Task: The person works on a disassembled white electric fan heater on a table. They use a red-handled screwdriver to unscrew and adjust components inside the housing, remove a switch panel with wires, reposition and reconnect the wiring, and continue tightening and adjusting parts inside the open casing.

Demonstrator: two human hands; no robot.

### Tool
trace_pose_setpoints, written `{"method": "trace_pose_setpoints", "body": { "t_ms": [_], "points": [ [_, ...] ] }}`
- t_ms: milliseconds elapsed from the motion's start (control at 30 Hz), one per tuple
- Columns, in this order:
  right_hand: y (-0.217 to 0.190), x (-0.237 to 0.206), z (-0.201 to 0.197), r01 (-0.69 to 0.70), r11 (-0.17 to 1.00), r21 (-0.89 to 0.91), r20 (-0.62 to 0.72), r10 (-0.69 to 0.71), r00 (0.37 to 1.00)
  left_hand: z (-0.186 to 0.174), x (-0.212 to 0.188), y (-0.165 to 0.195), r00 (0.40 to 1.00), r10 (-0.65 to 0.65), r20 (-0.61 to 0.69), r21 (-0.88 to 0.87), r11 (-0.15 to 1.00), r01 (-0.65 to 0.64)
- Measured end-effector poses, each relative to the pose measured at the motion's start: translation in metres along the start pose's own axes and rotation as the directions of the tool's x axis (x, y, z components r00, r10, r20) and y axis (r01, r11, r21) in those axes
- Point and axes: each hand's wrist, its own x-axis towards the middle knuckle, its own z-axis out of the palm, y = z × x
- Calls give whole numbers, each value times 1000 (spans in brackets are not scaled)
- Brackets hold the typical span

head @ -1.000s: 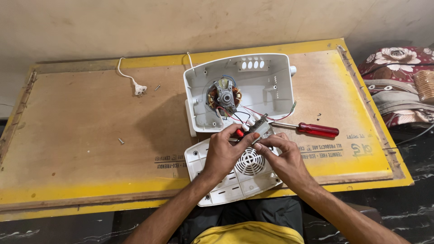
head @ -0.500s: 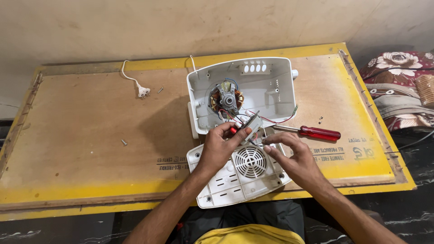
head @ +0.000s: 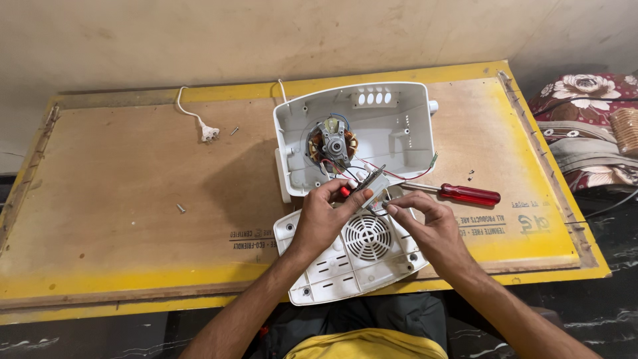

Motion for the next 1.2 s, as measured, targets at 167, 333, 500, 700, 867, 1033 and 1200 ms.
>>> {"method": "trace_pose_setpoints", "body": {
  "t_ms": [167,333,500,700,867,1033,1200],
  "points": [
    [5,-2,5,10,999,34,-26,-9,1000,3,-3,2,1000,-4,-4,-1,1000,4],
    [16,-2,9,-96,973,209,-41,107,993,7,-4,-2,1000,-1,-17,-37,999,1],
    [23,-1,10,-132,942,310,-18,145,989,9,-2,-7,999,-32,-37,-97,995,29],
    [21,-1,10,-151,942,300,-11,162,987,8,-3,-9,1000,-22,-12,-94,995,21],
    [16,-4,10,-141,960,244,-21,150,988,8,-4,-7,1000,-21,-7,-127,992,20],
    [14,-5,11,-152,944,294,-18,164,986,9,-3,-8,999,-37,6,-155,987,37],
    [15,-4,11,-174,937,304,-21,189,982,8,-2,-9,999,-42,16,-188,981,45]
  ]
}}
